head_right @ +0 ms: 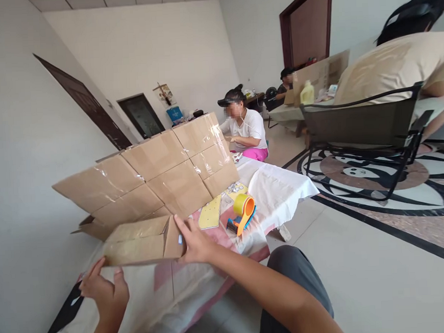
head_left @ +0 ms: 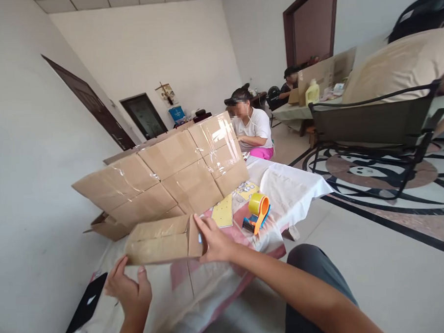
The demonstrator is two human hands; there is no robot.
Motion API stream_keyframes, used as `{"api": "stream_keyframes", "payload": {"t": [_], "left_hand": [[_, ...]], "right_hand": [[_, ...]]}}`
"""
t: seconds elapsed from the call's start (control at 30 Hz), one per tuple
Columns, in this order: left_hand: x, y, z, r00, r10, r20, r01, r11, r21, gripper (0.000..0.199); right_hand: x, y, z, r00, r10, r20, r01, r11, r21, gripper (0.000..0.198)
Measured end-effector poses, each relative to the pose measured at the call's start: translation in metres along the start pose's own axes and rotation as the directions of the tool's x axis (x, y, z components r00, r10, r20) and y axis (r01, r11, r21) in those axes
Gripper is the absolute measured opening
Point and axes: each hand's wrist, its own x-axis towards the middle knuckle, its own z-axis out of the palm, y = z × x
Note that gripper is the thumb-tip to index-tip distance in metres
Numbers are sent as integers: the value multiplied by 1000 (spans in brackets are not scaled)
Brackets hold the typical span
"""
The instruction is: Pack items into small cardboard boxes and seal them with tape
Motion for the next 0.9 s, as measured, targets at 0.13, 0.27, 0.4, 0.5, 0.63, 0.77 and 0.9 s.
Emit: {"api": "stream_keyframes", "payload": {"t": [0.13, 0.27, 0.4, 0.5, 0.63, 0.77, 0.9], "left_hand": [[-4, 9, 12, 998, 6, 62, 0, 996, -89, 59], [-16, 19, 36, 976, 25, 215, 20, 979, -203, 54], [-33, 28, 59, 857, 145, 494, -18, 967, -253, 45], [-47, 37, 68, 750, 223, 623, -108, 970, -216, 47], [-58, 44, 73, 680, 266, 683, -171, 964, -205, 48], [-60, 45, 76, 688, 261, 677, -175, 965, -193, 45], [-59, 45, 79, 689, 261, 676, -195, 965, -174, 44]], "right_hand": [[-23, -13, -91, 939, 41, -341, -102, 981, -164, 139], [-67, 1, -182, 708, 107, -698, -369, 899, -236, 131], [-115, 40, -236, 483, 211, -850, -633, 755, -172, 138], [-135, 67, -246, 379, 337, -862, -779, 619, -100, 134], [-128, 92, -242, 422, 356, -834, -807, 567, -166, 130], [-94, 114, -238, 414, 344, -843, -818, 547, -179, 129], [-54, 137, -239, 390, 331, -859, -850, 489, -197, 126]]}}
